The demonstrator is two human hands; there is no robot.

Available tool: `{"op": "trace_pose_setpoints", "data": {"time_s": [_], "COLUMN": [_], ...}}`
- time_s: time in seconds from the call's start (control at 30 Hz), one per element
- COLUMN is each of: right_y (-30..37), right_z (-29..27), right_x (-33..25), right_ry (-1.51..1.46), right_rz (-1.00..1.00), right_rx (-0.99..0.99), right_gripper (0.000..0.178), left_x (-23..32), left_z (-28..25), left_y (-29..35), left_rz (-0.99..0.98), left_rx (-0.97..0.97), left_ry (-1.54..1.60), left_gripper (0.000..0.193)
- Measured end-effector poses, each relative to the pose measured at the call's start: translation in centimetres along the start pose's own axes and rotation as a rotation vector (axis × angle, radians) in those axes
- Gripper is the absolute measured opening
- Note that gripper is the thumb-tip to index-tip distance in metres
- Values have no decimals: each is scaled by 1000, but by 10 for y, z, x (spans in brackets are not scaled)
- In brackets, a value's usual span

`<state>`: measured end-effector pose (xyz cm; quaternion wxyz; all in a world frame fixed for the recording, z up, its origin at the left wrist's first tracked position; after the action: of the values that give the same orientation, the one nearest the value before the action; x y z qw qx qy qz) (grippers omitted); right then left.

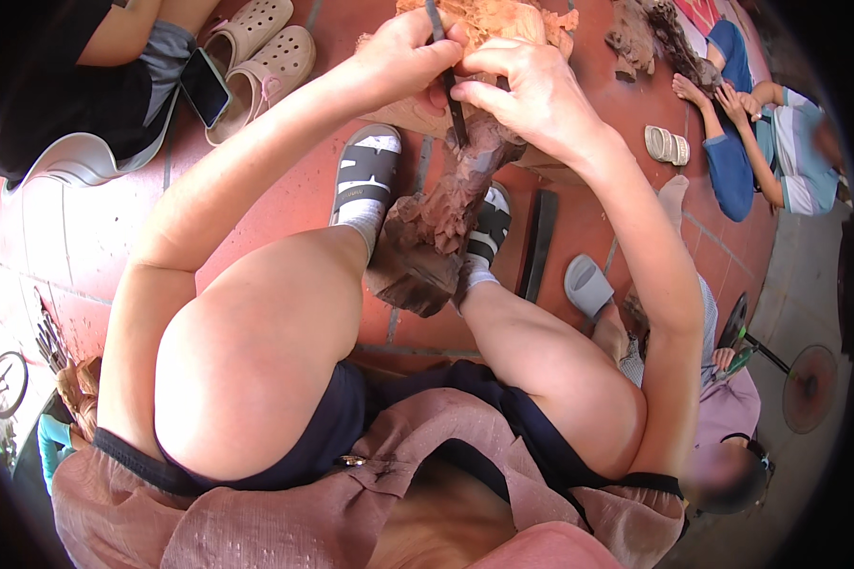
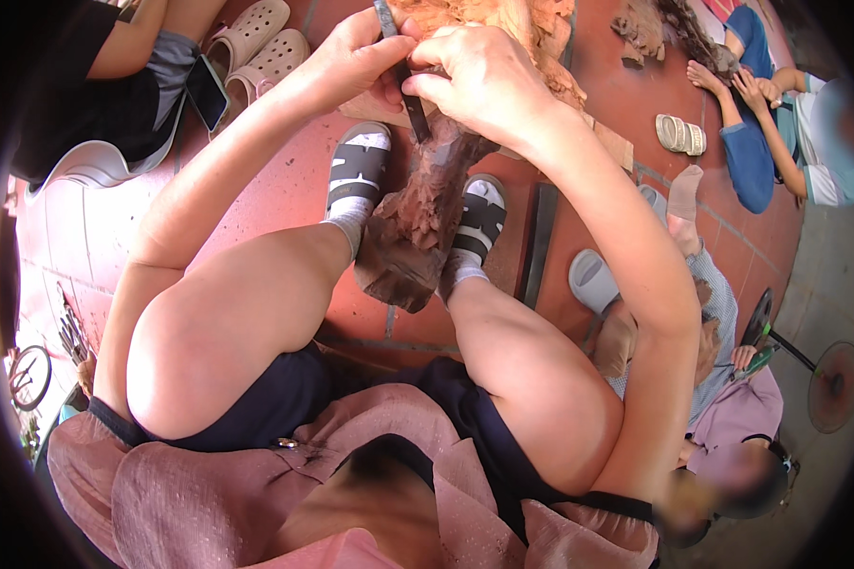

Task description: The person sits on the floor and carves a piece of wood using a small knife. They hold the wood with one hand and carefully shape it with the other, occasionally adjusting their grip and the wood's position.

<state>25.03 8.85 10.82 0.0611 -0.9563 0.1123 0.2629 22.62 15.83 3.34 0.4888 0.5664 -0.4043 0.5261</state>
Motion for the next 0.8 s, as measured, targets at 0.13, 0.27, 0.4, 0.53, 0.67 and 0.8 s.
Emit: {"op": "trace_pose_setpoints", "data": {"time_s": [0.13,0.27,0.4,0.53,0.67,0.8], "right_y": [-5,-13,-9,0,7,7], "right_z": [7,5,-8,-6,3,6], "right_x": [-5,-8,-11,6,28,28], "right_ry": [82,65,-112,-197,-314,-286], "right_rz": [0,-69,74,158,254,190], "right_rx": [-30,22,-90,-88,-26,14], "right_gripper": [19,20,20,18,17,17], "left_x": [-1,23,0,-12,-26,-28], "left_z": [3,-12,-4,4,-9,-1], "left_y": [2,-2,-7,6,6,13], "left_rz": [-12,144,40,-80,-124,-136], "left_rx": [31,42,15,-7,22,-6], "left_ry": [3,46,108,229,182,258], "left_gripper": [18,19,17,19,24,25]}}
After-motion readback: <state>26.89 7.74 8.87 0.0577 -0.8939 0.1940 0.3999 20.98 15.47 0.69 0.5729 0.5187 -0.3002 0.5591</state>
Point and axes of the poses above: each hand's wrist, its own y-axis away from the middle knuckle, its own z-axis out of the palm, x = y × z, the point moved 10 cm from there along -y, towards the middle knuckle, and after that the axes turned 3 degrees about z, right-handed, at the moved point
